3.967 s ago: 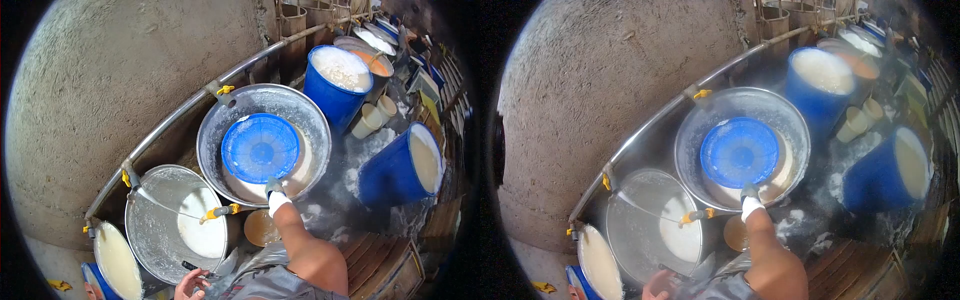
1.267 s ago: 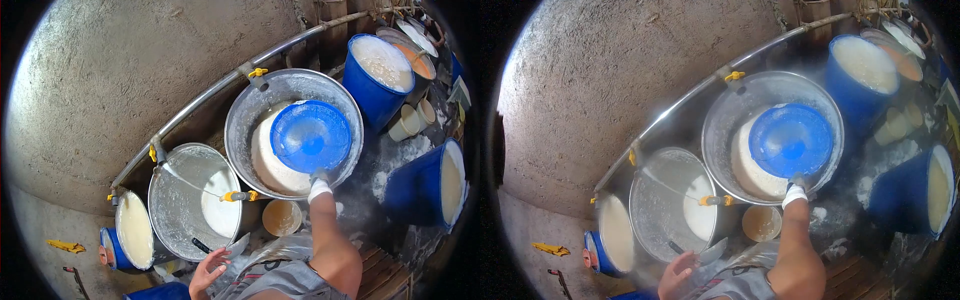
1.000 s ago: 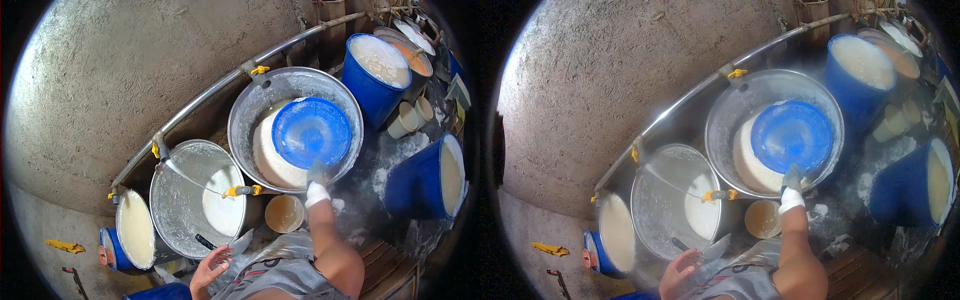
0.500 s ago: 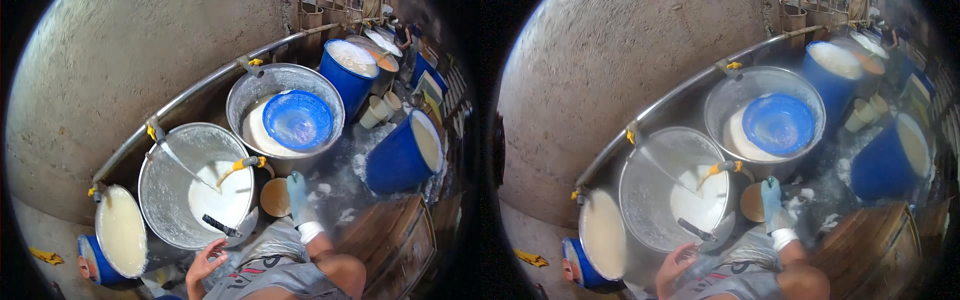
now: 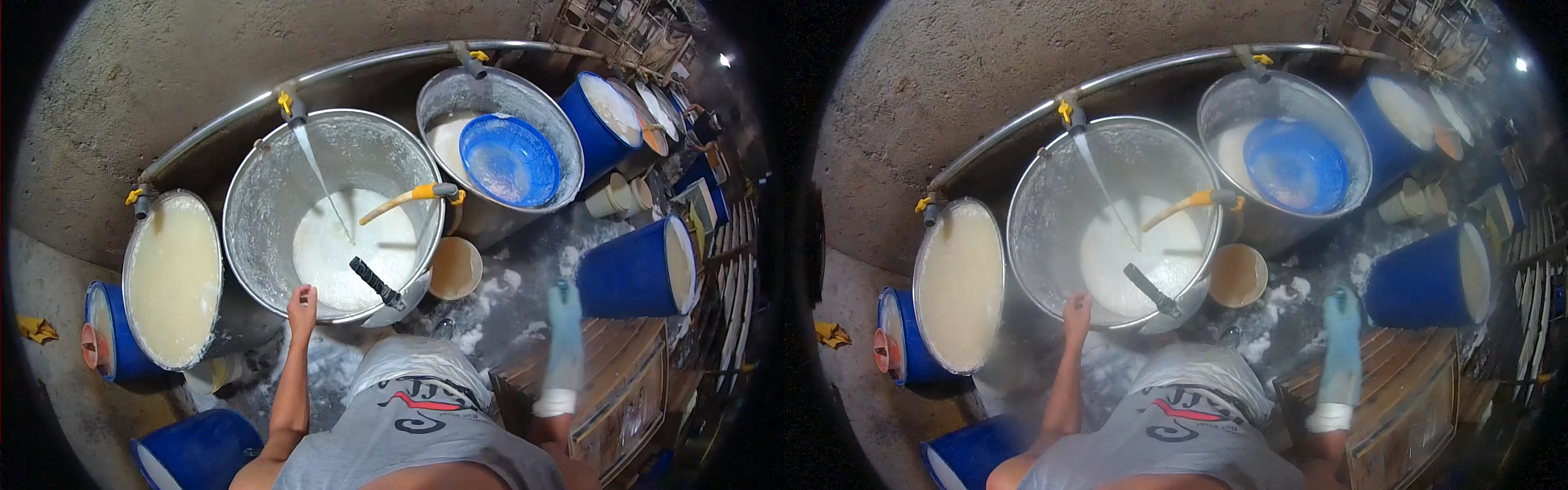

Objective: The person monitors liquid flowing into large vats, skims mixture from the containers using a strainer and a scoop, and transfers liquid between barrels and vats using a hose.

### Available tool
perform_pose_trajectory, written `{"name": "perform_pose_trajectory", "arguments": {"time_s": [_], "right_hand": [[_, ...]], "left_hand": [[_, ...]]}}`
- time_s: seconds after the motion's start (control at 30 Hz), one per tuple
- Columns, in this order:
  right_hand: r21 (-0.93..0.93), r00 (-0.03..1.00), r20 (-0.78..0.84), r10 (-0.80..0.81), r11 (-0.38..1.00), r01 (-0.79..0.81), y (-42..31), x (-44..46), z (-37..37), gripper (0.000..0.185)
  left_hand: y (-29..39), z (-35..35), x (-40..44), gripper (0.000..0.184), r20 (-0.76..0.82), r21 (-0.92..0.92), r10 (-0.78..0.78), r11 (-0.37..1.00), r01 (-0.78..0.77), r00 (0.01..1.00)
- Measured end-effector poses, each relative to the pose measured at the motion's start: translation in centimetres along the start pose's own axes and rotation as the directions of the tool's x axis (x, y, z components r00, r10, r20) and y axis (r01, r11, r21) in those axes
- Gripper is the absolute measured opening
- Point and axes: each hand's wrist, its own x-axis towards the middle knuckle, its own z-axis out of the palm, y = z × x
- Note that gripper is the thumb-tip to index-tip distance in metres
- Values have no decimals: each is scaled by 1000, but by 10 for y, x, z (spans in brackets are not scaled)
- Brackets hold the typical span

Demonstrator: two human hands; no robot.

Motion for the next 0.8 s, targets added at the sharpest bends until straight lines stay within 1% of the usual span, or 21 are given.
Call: {"name": "perform_pose_trajectory", "arguments": {"time_s": [0.03, 0.07, 0.1, 0.13, 0.17, 0.2, 0.23, 0.27, 0.3, 0.33, 0.37, 0.43, 0.47, 0.5, 0.53, 0.57, 0.63, 0.67, 0.7, 0.73, 0.8], "right_hand": [[-77, 997, -48, -58, 996, 54, -7, 1, -30, 43], [-67, 996, -79, -45, 997, 39, 6, 6, -58, 44], [-57, 993, -109, -36, 998, 30, 19, 4, -82, 45], [-68, 993, -113, -45, 997, 37, 17, -8, -102, 45], [-370, 984, -130, -124, 927, 68, 14, -21, -129, 48], [-645, 970, -137, -199, 762, 65, 12, -29, -156, 52], [-671, 964, -177, -200, 741, 30, 8, -36, -176, 52], [-805, 930, -134, -341, 586, 99, 10, -50, -197, 59], [-910, 892, -64, -447, 393, 132, 12, -68, -218, 66], [-935, 879, -152, -453, 354, 20, 13, -83, -231, 66], [-944, 855, -237, -461, 318, -90, 19, -94, -238, 66], [-940, 793, -328, -513, 256, -224, 55, -113, -246, 66], [-858, 813, -459, -360, 416, -300, 77, -117, -248, 67], [-739, 813, -551, -189, 564, -370, 88, -118, -248, 67], [-727, 798, -574, -183, 563, -394, 88, -119, -248, 67], [-714, 786, -600, -148, 542, -443, 86, -117, -243, 66], [-680, 757, -646, -104, 530, -507, 83, -114, -236, 66], [-649, 755, -654, -42, 543, -532, 81, -114, -236, 65], [-621, 754, -657, 20, 552, -556, 79, -115, -238, 64], [-606, 741, -671, 26, 556, -569, 78, -116, -241, 64], [-609, 742, -671, -7, 575, -546, 76, -116, -237, 62]], "left_hand": [[-12, 4, 10, 31, -65, 31, -17, 999, 19, 998], [-23, 8, 16, 30, -133, 58, -31, 998, 39, 991], [-34, 10, 19, 30, -129, 48, -36, 998, 43, 991], [-44, 13, 21, 29, -104, 107, -21, 994, 32, 994], [-54, 18, 24, 27, -75, 162, -5, 987, 17, 997], [-72, 27, 25, 25, -125, 205, -3, 978, 29, 992], [-102, 35, 25, 23, -171, 244, 65, 969, -22, 983], [-89, 36, 22, 24, -159, 265, 29, 964, 15, 987], [-87, 39, 21, 27, -187, 194, -18, 979, 54, 982], [-86, 40, 22, 29, -158, 258, -96, 957, 135, 983], [-147, 51, 31, 32, -163, 204, 153, 972, -118, 975], [-113, 49, 27, 42, -145, 302, 115, 951, -67, 983], [-72, 39, 18, 46, -137, 266, -35, 961, 70, 990], [-56, 39, 20, 49, -133, 331, -48, 939, 90, 990], [-52, 37, 18, 52, -144, 400, -62, 909, 115, 988], [-49, 38, 17, 52, -133, 398, -41, 913, 91, 990], [-45, 37, 19, 55, -112, 497, -61, 861, 109, 992], [-58, 40, 21, 57, -112, 484, -62, 868, 109, 992], [-54, 39, 22, 57, -101, 491, -81, 863, 121, 992], [-52, 39, 20, 58, -91, 500, -103, 855, 135, 991], [-51, 41, 18, 58, -86, 499, -70, 860, 104, 994]]}}
